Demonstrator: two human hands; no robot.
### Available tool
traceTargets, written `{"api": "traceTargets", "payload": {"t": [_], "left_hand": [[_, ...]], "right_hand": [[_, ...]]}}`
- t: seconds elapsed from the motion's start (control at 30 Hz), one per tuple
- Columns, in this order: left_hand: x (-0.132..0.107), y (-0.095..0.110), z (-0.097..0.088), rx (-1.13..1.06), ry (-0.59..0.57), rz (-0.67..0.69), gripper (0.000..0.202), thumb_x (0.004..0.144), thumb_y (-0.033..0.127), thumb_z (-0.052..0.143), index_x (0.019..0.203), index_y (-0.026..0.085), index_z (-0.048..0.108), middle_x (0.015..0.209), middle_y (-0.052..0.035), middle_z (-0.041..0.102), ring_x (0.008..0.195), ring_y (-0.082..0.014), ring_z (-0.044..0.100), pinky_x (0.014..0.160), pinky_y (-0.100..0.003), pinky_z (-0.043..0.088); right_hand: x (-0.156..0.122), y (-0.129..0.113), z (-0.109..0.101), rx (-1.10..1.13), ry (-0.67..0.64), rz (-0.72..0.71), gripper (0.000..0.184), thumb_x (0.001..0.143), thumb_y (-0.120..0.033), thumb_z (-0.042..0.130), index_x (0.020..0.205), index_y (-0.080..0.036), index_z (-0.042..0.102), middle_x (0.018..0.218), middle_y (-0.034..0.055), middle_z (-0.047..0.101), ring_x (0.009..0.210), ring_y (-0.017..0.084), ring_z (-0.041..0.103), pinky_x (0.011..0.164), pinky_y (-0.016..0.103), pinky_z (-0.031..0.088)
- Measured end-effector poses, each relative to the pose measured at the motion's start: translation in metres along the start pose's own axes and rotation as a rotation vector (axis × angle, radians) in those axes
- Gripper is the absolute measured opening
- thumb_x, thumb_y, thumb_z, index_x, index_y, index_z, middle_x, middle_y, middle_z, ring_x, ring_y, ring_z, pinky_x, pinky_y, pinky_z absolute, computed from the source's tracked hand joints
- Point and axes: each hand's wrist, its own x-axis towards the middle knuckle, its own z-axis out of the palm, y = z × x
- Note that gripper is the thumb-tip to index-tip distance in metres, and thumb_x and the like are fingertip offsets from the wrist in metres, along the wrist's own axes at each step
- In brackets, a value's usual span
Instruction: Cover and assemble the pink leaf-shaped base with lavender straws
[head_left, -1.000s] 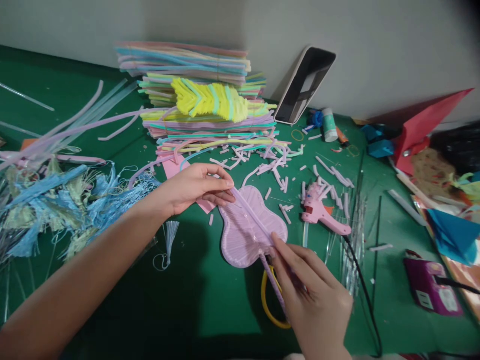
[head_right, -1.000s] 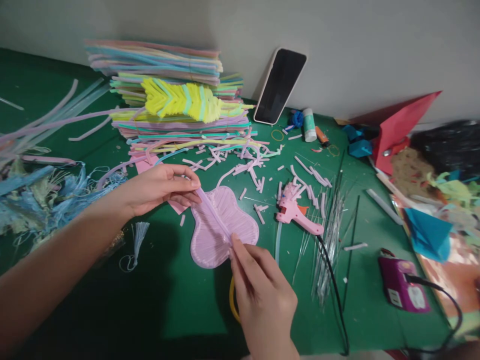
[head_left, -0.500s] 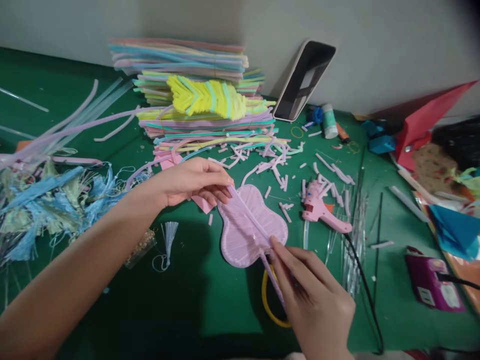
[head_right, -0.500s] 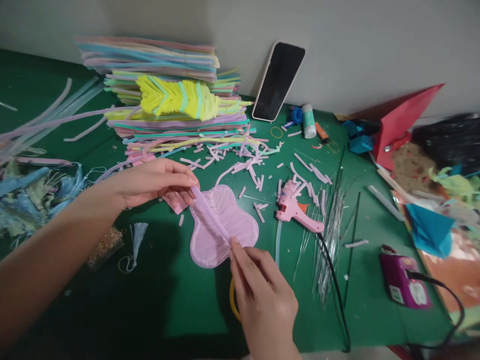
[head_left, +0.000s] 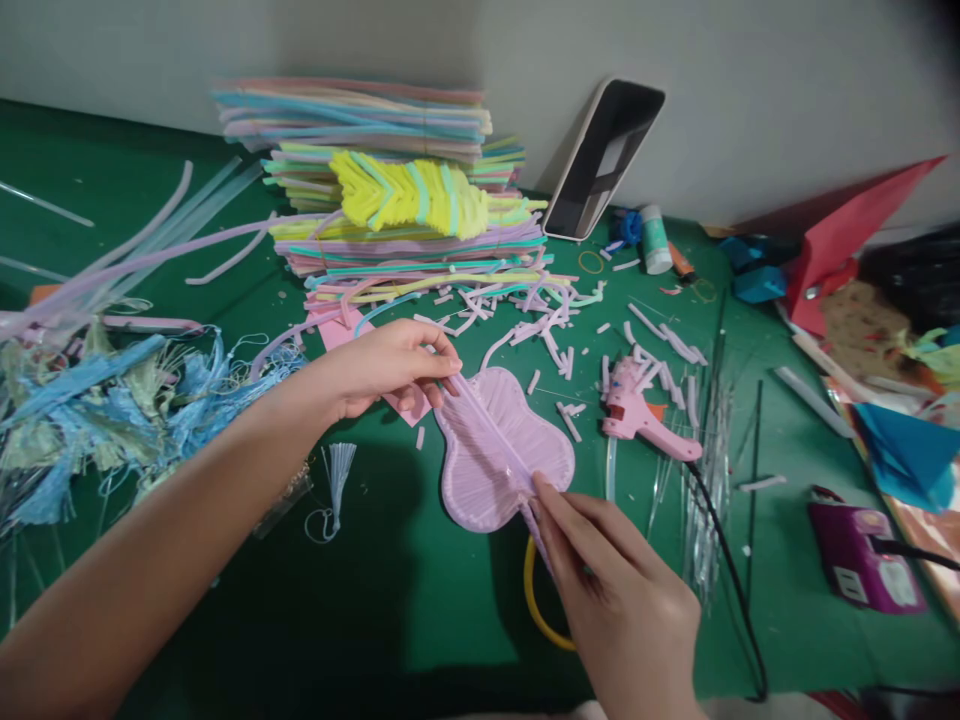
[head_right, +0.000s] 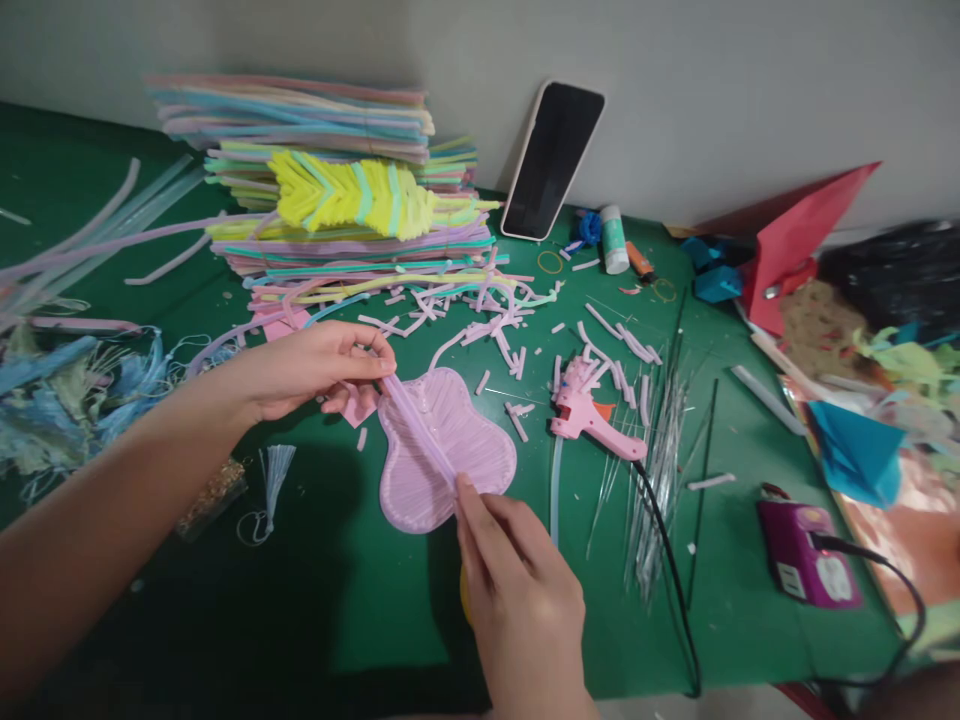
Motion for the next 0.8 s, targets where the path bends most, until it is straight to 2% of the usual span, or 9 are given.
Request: {"api": "traceTargets", "payload": {"t": [0.1,0.2,0.33,0.47,0.57,0.67,0.8], "left_hand": [[-0.004,0.003,0.0,0.015,0.053,0.015,0.022,0.071,0.033,0.078,0.078,0.016,0.065,0.06,-0.007,0.069,0.042,-0.0127,0.06,0.034,-0.017,0.041],[-0.009,0.005,-0.001,0.006,0.086,0.01,0.027,0.07,0.036,0.079,0.085,0.016,0.07,0.071,-0.0094,0.074,0.05,-0.0154,0.066,0.04,-0.02,0.049],[-0.015,0.006,-0.001,-0.07,0.078,0.056,0.025,0.066,0.026,0.083,0.084,0.014,0.072,0.077,-0.0079,0.075,0.063,-0.0174,0.071,0.054,-0.023,0.057],[-0.02,0.01,0.004,-0.118,0.088,0.092,0.014,0.065,0.018,0.083,0.073,0.013,0.072,0.07,-0.0055,0.074,0.062,-0.0149,0.07,0.058,-0.02,0.057],[-0.023,0.017,0.013,-0.094,0.044,0.092,0.01,0.067,0.019,0.081,0.071,0.014,0.072,0.069,-0.0058,0.074,0.063,-0.0164,0.071,0.055,-0.02,0.056],[-0.027,0.023,0.023,-0.059,0.012,0.088,0.008,0.07,0.02,0.079,0.072,0.016,0.072,0.067,-0.0053,0.074,0.062,-0.0165,0.071,0.048,-0.017,0.052],[-0.031,0.024,0.03,-0.095,-0.04,0.106,0.005,0.071,0.015,0.076,0.073,0.015,0.072,0.068,-0.0046,0.074,0.061,-0.0149,0.071,0.054,-0.018,0.054]], "right_hand": [[0.001,0.001,-0.003,0.001,-0.003,0.026,0.019,0.087,-0.012,0.061,0.103,-0.017,0.071,0.081,0.0015,0.071,0.066,0.008,0.068,0.065,0.014,0.054],[0.001,0.002,-0.004,-0.023,-0.007,0.031,0.019,0.089,-0.014,0.059,0.104,-0.018,0.07,0.081,0.0005,0.072,0.068,0.008,0.069,0.066,0.014,0.054],[0.0,0.002,-0.004,-0.002,0.012,0.042,0.019,0.089,-0.013,0.058,0.102,-0.02,0.071,0.083,0.0006,0.074,0.07,0.01,0.071,0.065,0.016,0.055],[0.008,0.0,-0.006,0.111,-0.008,0.114,0.013,0.086,-0.018,0.061,0.094,-0.02,0.071,0.083,0.0024,0.074,0.068,0.012,0.071,0.063,0.018,0.057],[0.021,-0.003,-0.008,0.169,-0.028,0.131,0.018,0.085,-0.022,0.063,0.101,-0.021,0.07,0.088,0.003,0.075,0.066,0.012,0.07,0.061,0.019,0.058],[0.037,-0.007,-0.009,0.201,-0.019,0.099,0.024,0.085,-0.019,0.062,0.108,-0.022,0.069,0.093,0.0024,0.075,0.071,0.012,0.071,0.066,0.019,0.059],[0.047,-0.012,-0.007,0.27,0.04,0.087,0.017,0.084,-0.014,0.063,0.097,-0.021,0.072,0.086,0.0004,0.076,0.069,0.01,0.071,0.064,0.016,0.057]]}}
